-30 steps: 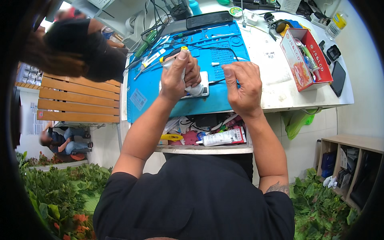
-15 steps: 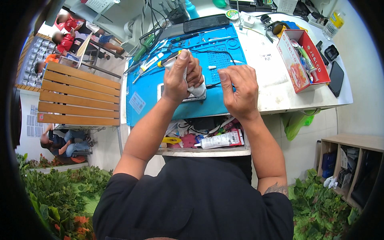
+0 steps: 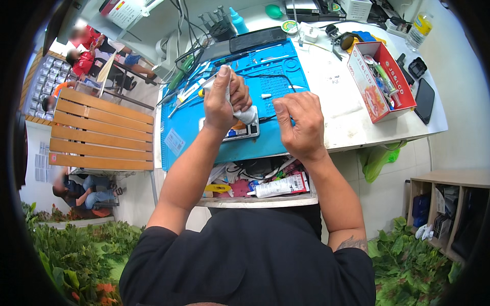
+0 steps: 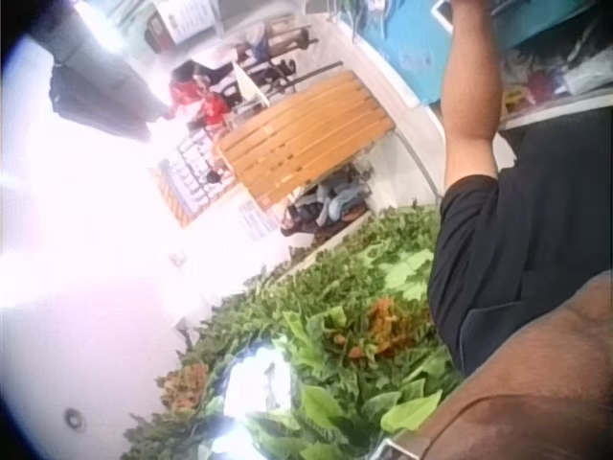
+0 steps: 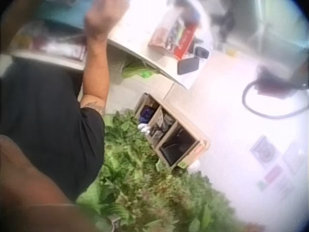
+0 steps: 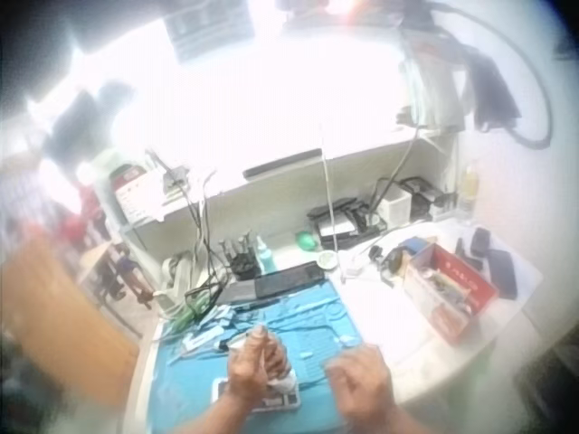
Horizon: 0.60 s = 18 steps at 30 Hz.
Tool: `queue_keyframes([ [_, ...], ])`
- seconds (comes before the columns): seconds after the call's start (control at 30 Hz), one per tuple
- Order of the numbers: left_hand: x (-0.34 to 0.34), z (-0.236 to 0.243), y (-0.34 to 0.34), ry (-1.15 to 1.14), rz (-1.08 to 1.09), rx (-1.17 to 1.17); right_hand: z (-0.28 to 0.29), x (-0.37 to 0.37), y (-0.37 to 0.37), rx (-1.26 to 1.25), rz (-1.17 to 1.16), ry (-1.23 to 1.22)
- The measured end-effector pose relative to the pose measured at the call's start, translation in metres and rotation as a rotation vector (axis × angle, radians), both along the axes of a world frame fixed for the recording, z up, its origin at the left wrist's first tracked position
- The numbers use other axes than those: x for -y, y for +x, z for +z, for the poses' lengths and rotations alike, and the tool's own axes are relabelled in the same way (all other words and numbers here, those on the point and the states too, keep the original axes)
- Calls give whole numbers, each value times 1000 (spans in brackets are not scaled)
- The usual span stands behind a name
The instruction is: The person applies adhesive from a tube to the internal frame of a mobile phone, presses a back panel onto the frame, and wipes the device with a cloth and liquid.
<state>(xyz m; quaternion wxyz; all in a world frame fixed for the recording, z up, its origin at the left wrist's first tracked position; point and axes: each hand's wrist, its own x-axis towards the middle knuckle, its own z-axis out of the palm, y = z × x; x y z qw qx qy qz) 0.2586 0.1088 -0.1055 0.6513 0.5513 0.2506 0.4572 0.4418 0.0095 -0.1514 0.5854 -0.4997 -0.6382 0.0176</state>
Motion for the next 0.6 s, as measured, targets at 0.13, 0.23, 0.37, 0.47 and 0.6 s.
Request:
queue_keyframes([
  [0.13, -7, -1, -1, -2, 51, -12, -2, -1, 1, 8, 9, 6],
  [0.23, -12, -2, 0, 12, 43, -4, -2, -1, 0, 6, 3, 15],
  [0.37, -18, 0, 3, 8, 59, 4, -1, -1, 0, 1, 11, 11],
  [0.47, -19, 2, 5, -18, 81, -2, 0, -1, 0, 2, 17, 1],
  [0.6, -25, 2, 9, -13, 97, -9, 0, -1, 1, 30, 45, -33],
])
